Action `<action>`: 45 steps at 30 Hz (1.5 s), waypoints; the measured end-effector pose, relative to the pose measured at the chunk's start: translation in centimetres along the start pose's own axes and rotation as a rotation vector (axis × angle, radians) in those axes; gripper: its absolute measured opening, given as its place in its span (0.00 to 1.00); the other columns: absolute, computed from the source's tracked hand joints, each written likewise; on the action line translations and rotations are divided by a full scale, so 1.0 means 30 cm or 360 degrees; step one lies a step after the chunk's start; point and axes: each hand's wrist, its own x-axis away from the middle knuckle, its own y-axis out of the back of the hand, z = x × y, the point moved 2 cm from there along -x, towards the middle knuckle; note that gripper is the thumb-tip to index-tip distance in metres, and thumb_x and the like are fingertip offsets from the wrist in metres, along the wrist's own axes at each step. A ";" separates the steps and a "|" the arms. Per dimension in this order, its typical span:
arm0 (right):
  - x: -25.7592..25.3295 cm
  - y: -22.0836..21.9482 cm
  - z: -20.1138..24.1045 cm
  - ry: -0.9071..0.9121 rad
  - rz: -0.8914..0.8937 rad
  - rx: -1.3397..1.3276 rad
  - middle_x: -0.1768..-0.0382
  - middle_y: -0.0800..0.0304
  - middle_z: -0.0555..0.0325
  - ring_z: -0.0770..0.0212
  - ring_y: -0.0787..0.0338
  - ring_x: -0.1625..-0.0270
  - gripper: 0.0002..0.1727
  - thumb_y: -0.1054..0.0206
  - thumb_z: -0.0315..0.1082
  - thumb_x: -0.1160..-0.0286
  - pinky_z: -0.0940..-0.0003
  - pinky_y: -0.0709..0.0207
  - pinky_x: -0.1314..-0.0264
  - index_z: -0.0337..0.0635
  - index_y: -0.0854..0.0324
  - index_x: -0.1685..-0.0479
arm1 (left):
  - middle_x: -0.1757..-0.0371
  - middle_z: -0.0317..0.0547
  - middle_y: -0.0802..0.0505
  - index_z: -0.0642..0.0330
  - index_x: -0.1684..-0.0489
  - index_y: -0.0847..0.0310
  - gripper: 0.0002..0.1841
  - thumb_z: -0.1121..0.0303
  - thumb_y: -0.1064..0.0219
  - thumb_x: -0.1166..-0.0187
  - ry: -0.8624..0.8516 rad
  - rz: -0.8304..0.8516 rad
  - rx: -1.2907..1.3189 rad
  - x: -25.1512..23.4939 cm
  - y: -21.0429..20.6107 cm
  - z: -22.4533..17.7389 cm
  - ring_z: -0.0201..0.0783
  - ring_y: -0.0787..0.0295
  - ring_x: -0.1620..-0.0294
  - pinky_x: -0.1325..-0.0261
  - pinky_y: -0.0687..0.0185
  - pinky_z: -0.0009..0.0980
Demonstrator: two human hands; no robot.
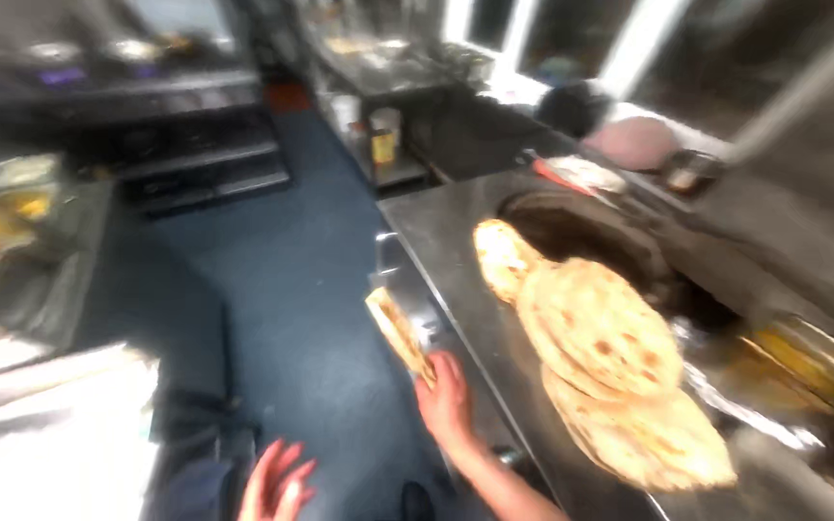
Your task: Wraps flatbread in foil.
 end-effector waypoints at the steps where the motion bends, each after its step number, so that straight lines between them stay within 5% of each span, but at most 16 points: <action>1: 0.041 -0.047 0.056 0.0254 0.0034 -0.0069 0.47 0.08 0.43 0.45 0.09 0.41 0.17 0.24 0.29 0.44 0.49 0.14 0.37 0.36 0.11 0.51 | 0.17 0.62 0.25 0.64 0.06 0.60 0.50 0.45 0.32 0.20 0.0086 -0.0002 0.0265 -0.038 -0.025 -0.008 0.59 0.16 0.26 0.36 0.10 0.56; 3: 0.131 -0.151 0.189 0.0670 0.0207 -0.0300 0.43 0.08 0.48 0.48 0.09 0.38 0.13 0.26 0.29 0.43 0.52 0.15 0.35 0.40 0.11 0.56 | 0.13 0.54 0.29 0.48 0.02 0.70 0.62 0.33 0.28 0.32 0.0181 -0.0176 0.0678 -0.111 -0.023 -0.032 0.56 0.21 0.21 0.34 0.13 0.58; 6: 0.252 -0.303 0.438 0.1000 0.0762 -0.0680 0.31 0.13 0.48 0.51 0.16 0.24 0.10 0.28 0.33 0.39 0.55 0.19 0.24 0.42 0.16 0.59 | 0.39 0.54 0.10 0.53 0.09 0.58 0.39 0.52 0.42 0.17 0.0131 -0.0617 0.1209 -0.150 0.129 -0.075 0.47 0.07 0.44 0.44 0.07 0.48; 10: 0.342 -0.479 0.759 0.0995 0.1434 -0.0745 0.23 0.19 0.46 0.56 0.17 0.24 0.51 0.13 0.52 0.48 0.56 0.19 0.23 0.37 0.30 0.20 | 0.45 0.57 0.08 0.57 0.10 0.54 0.39 0.49 0.42 0.18 0.0105 -0.0898 0.1248 -0.081 0.448 -0.083 0.46 0.06 0.48 0.46 0.07 0.46; 13: 0.349 -0.603 0.989 0.1110 0.1620 -0.0591 0.35 0.10 0.50 0.55 0.08 0.36 0.48 0.18 0.42 0.44 0.50 0.13 0.33 0.43 0.31 0.14 | 0.34 0.51 0.11 0.53 0.09 0.49 0.40 0.33 0.63 0.12 0.0027 -0.0988 0.1182 -0.051 0.619 -0.134 0.43 0.11 0.36 0.35 0.12 0.46; 16: 0.300 -0.737 1.202 0.1042 0.1794 -0.0592 0.52 0.04 0.52 0.56 0.04 0.51 0.32 0.30 0.34 0.36 0.49 0.10 0.47 0.48 0.19 0.24 | 0.08 0.50 0.36 0.48 0.01 0.68 0.42 0.40 0.55 0.12 -0.0109 -0.1072 0.0607 0.044 0.784 -0.082 0.45 0.33 0.12 0.20 0.25 0.51; 18: 0.249 -0.850 1.353 0.0950 0.2048 -0.0604 0.48 0.05 0.54 0.60 0.05 0.49 0.29 0.32 0.30 0.34 0.52 0.11 0.45 0.51 0.18 0.26 | 0.13 0.62 0.30 0.64 0.08 0.46 0.46 0.46 0.32 0.22 -0.0105 -0.1301 -0.0509 0.129 0.864 0.024 0.51 0.28 0.16 0.22 0.21 0.48; 19: 0.242 -0.914 1.422 0.0902 0.2214 -0.0612 0.47 0.05 0.54 0.59 0.06 0.49 0.30 0.32 0.27 0.34 0.52 0.11 0.45 0.51 0.19 0.27 | 0.17 0.66 0.24 0.60 0.13 0.32 0.43 0.50 0.25 0.31 0.0016 -0.1326 -0.1091 0.172 0.893 0.087 0.59 0.27 0.17 0.20 0.28 0.57; 21: 0.277 -1.062 1.509 0.0683 0.2545 -0.0628 0.46 0.06 0.52 0.56 0.06 0.51 0.30 0.31 0.24 0.36 0.50 0.11 0.50 0.52 0.18 0.29 | 0.12 0.62 0.30 0.40 0.15 0.27 0.47 0.66 0.17 0.47 0.0455 -0.1082 -0.1618 0.247 0.932 0.224 0.70 0.45 0.09 0.16 0.54 0.78; 23: 0.357 -1.214 1.526 0.0424 0.2785 -0.0609 0.47 0.08 0.50 0.54 0.08 0.53 0.30 0.31 0.23 0.38 0.51 0.12 0.54 0.49 0.19 0.29 | 0.08 0.56 0.36 0.38 0.15 0.27 0.46 0.77 0.20 0.44 0.0809 -0.0981 -0.1763 0.289 0.955 0.330 0.68 0.46 0.08 0.19 0.41 0.73; 25: 0.463 -1.365 1.483 0.0125 0.2920 -0.0504 0.48 0.08 0.49 0.53 0.08 0.54 0.31 0.32 0.24 0.39 0.50 0.13 0.56 0.49 0.20 0.29 | 0.19 0.52 0.19 0.47 0.33 0.12 0.26 0.76 0.26 0.33 0.0749 -0.1167 -0.1965 0.326 0.979 0.408 0.60 0.17 0.26 0.40 0.12 0.54; 28: 0.595 -1.554 1.394 -0.0204 0.3087 -0.0400 0.50 0.08 0.48 0.52 0.08 0.55 0.30 0.33 0.23 0.41 0.49 0.13 0.57 0.50 0.20 0.31 | 0.40 0.53 0.07 0.60 0.62 0.07 0.06 0.72 0.31 0.26 0.0594 -0.1417 -0.1962 0.345 0.985 0.420 0.53 0.05 0.49 0.57 0.07 0.46; 32: 0.581 -1.614 1.377 0.0324 0.3299 -0.0062 0.50 0.08 0.50 0.54 0.09 0.55 0.29 0.33 0.27 0.41 0.49 0.15 0.57 0.53 0.18 0.32 | 0.61 0.50 0.06 0.54 0.63 0.06 0.07 0.65 0.31 0.25 0.0702 -0.1676 -0.1823 0.292 0.843 0.363 0.49 0.04 0.65 0.71 0.09 0.44; 35: 0.584 -1.625 1.452 0.1096 0.3379 0.0393 0.41 0.10 0.43 0.46 0.10 0.43 0.26 0.31 0.29 0.27 0.41 0.18 0.40 0.48 0.20 0.27 | 0.56 0.49 0.07 0.47 0.60 0.05 0.07 0.68 0.28 0.30 0.0735 -0.1634 -0.1974 0.246 0.763 0.374 0.50 0.07 0.57 0.61 0.09 0.44; 39: 0.611 -1.544 1.507 0.1736 0.3165 0.0661 0.45 0.08 0.40 0.38 0.09 0.42 0.25 0.25 0.37 0.30 0.32 0.19 0.42 0.50 0.16 0.30 | 0.32 0.45 0.10 0.42 0.58 0.12 0.07 0.65 0.38 0.21 0.0515 -0.1719 -0.2153 0.227 0.777 0.329 0.54 0.16 0.30 0.32 0.23 0.56; 45: 0.674 -1.590 1.385 0.2161 0.2817 0.0165 0.35 0.16 0.40 0.39 0.20 0.28 0.30 0.22 0.35 0.40 0.39 0.26 0.27 0.39 0.18 0.32 | 0.45 0.48 0.05 0.59 0.55 0.08 0.09 0.70 0.37 0.17 0.0544 -0.1702 -0.1655 0.119 1.093 0.305 0.50 0.10 0.34 0.29 0.19 0.54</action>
